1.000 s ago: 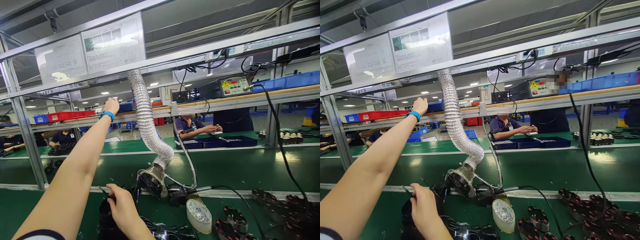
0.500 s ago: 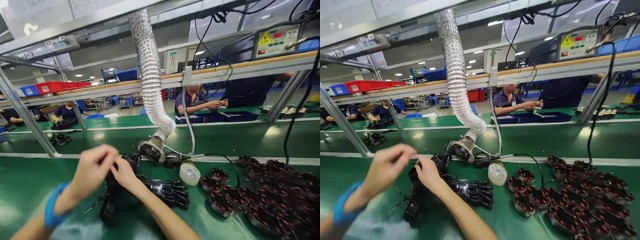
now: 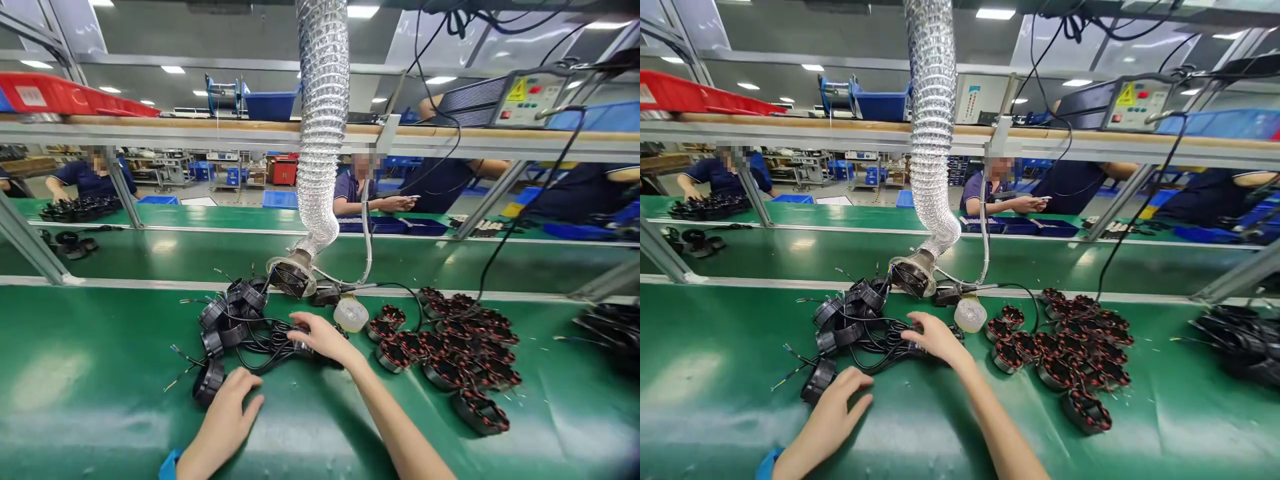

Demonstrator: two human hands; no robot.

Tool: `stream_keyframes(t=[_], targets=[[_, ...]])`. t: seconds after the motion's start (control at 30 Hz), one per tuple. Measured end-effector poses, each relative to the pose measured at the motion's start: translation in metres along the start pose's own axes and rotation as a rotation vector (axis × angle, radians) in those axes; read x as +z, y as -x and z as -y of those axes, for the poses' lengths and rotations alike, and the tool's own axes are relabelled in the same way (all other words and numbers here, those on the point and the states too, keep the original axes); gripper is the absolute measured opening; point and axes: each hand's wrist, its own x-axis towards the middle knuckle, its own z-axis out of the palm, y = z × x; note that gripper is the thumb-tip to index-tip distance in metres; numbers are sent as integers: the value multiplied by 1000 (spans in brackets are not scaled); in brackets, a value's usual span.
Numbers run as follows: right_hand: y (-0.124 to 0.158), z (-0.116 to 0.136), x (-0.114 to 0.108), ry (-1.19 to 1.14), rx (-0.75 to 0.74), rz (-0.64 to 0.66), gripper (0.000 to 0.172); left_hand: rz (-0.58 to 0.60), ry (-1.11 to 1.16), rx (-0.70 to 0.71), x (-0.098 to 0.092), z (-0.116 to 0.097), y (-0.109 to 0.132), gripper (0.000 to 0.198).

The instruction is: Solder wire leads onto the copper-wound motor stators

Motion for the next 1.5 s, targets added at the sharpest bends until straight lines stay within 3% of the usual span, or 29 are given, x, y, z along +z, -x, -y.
stream_keyframes(t=[0.1,0.2,0.3,0.4,0.5,0.63,0.73,0.9,0.97,1.07,1.23,1.4,1.5], targets=[[20,-9,2,175,-24,39,69,-19,29,11,-5,11,-3,15],[26,3,10,347,-20,-15,70,-32,40,11,-8,21,-4,17],[29,28,28,423,27,-31,57,-112,-6,-18,-17,33,-1,20],[31,61,59,411,56,-41,45,-269,-80,-115,-29,44,12,26],[28,98,92,351,63,-61,44,-412,-46,-250,-33,44,35,34],[16,139,118,121,40,36,34,-478,166,-404,-23,35,65,46],[6,156,137,-138,-20,147,28,-532,218,-481,-23,34,80,56],[-6,159,189,-801,22,375,47,-631,-54,-582,-57,47,95,75],[-10,158,205,-999,35,408,49,-569,-198,-617,-73,49,101,79],[-14,154,216,-1117,61,390,48,-461,-360,-661,-88,46,104,74],[-15,159,210,-1011,83,334,41,-411,-382,-696,-95,45,100,77],[-13,183,199,-557,-37,164,27,-435,-397,-686,-88,48,101,74],[-16,193,200,-423,-86,198,25,-458,-413,-683,-85,47,102,74]])
